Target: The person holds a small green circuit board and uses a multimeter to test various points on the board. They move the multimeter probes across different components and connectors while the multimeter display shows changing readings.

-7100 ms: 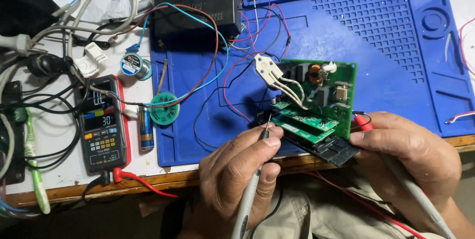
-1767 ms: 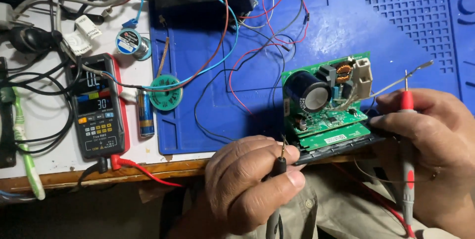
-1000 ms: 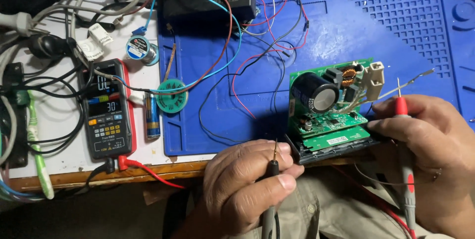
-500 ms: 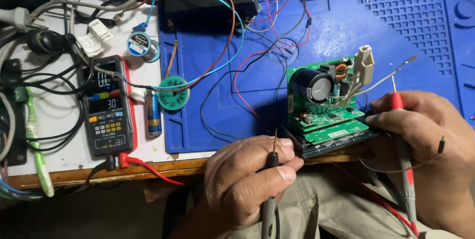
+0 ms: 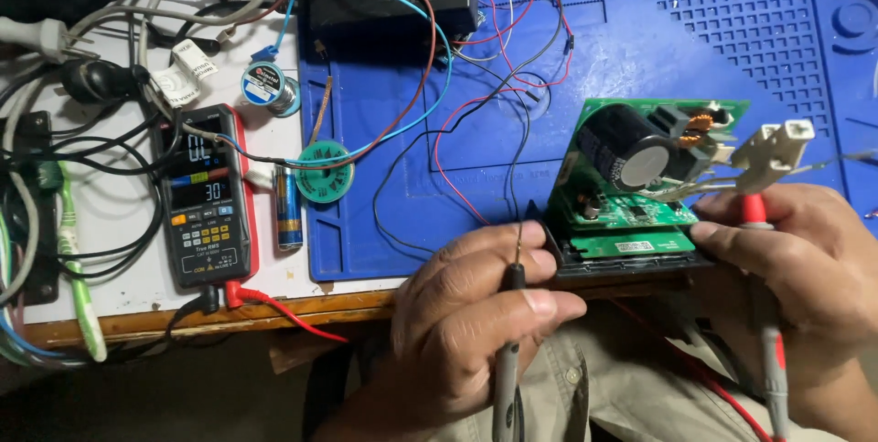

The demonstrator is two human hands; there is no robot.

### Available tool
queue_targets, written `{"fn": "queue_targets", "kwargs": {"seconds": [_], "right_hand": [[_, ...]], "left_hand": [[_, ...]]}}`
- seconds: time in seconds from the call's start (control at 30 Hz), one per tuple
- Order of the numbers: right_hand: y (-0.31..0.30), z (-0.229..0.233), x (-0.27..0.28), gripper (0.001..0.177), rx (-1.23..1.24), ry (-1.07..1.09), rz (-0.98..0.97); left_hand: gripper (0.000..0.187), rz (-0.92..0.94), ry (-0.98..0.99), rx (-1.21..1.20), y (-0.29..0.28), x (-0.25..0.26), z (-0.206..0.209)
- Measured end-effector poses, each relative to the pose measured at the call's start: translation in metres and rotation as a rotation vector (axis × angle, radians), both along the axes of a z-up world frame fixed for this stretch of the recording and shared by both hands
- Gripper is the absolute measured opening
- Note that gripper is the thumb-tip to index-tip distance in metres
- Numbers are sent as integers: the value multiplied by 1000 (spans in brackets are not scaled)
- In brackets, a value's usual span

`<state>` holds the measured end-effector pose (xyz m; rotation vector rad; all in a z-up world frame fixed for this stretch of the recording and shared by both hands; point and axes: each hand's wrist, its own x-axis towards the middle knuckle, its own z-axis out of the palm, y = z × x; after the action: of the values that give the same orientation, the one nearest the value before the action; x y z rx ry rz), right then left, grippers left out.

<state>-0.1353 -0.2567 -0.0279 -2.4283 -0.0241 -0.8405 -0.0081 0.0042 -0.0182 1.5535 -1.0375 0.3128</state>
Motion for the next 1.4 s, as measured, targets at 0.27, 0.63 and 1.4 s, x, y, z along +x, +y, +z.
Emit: {"fn": "queue_targets", "kwargs": {"seconds": [0.27, 0.63, 1.4], "right_hand": [[-41, -8, -13, 40, 677, 654, -280], [-48, -35, -22, 53, 392, 557, -114], [-14, 24, 28, 49, 58, 1207, 19]], "left_hand": [[69, 54, 342, 86, -9, -3, 9], [64, -121, 540, -49, -10, -8, 22], [53, 126, 324, 106, 25, 10, 39]]}}
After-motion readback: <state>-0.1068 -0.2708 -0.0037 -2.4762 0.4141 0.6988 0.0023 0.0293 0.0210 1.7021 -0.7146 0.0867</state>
